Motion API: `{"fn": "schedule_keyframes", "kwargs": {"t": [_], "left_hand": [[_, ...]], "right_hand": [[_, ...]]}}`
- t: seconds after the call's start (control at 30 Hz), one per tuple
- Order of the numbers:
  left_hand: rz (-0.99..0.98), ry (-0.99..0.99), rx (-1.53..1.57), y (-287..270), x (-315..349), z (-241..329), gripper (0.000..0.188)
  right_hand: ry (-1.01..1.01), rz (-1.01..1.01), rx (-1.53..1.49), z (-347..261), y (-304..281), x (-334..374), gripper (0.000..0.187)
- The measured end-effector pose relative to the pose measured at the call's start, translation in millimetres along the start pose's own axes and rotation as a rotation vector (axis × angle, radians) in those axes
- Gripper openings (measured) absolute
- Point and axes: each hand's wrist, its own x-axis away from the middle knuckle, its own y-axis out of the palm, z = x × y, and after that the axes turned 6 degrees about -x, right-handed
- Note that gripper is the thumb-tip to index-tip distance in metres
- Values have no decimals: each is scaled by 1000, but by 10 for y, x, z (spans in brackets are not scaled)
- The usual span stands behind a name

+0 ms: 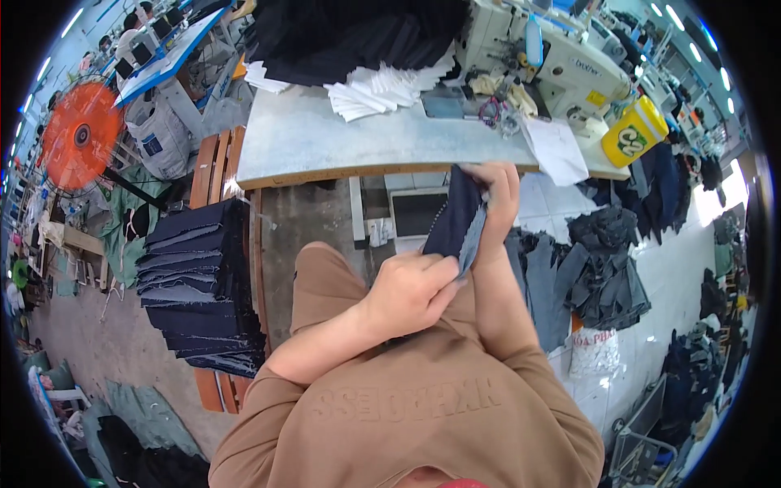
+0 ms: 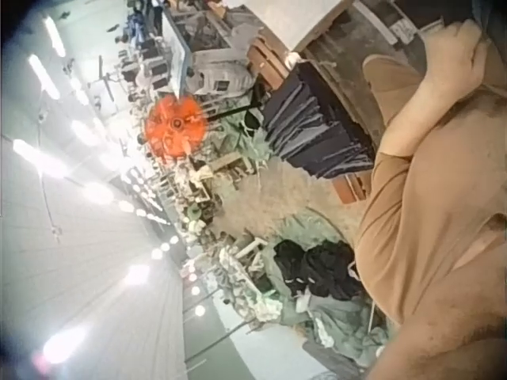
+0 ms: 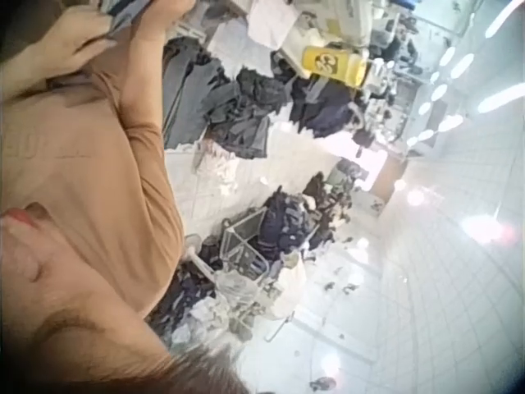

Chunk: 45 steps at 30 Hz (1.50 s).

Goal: Inspecting and stacking fabric pieces at a workstation in a garment factory.

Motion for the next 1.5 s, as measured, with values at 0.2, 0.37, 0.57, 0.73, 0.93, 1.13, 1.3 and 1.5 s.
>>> {"fn": "schedule_keyframes", "kwargs": {"t": [0.2, 0.37, 0.57, 0.73, 0.93, 1.13, 1.3, 1.5], "left_hand": [[2, -272, 272, -142, -68, -352, 20], [105, -301, 293, -33, -213, -422, 19], [20, -237, 88, -92, -182, -409, 14], [104, -177, -14, -22, -172, -349, 14], [98, -195, 24, -11, -178, -348, 11], [-255, -417, 345, -235, -161, -458, 21], [-218, -450, 549, -360, -158, -534, 27], [-251, -411, 544, -410, -157, -453, 19]], "right_hand": [[117, -58, -213, -16, -3, 150, 18], [106, -172, -276, -90, -9, 141, 21], [109, -443, -156, -1, -189, 104, 20], [-4, -310, -30, 12, -124, 221, 21], [-27, -224, 21, 14, -87, 250, 22], [162, -300, -161, -46, -174, 170, 23], [75, -587, -97, -91, -270, 132, 21], [717, -506, -507, -70, -442, 93, 21]]}}
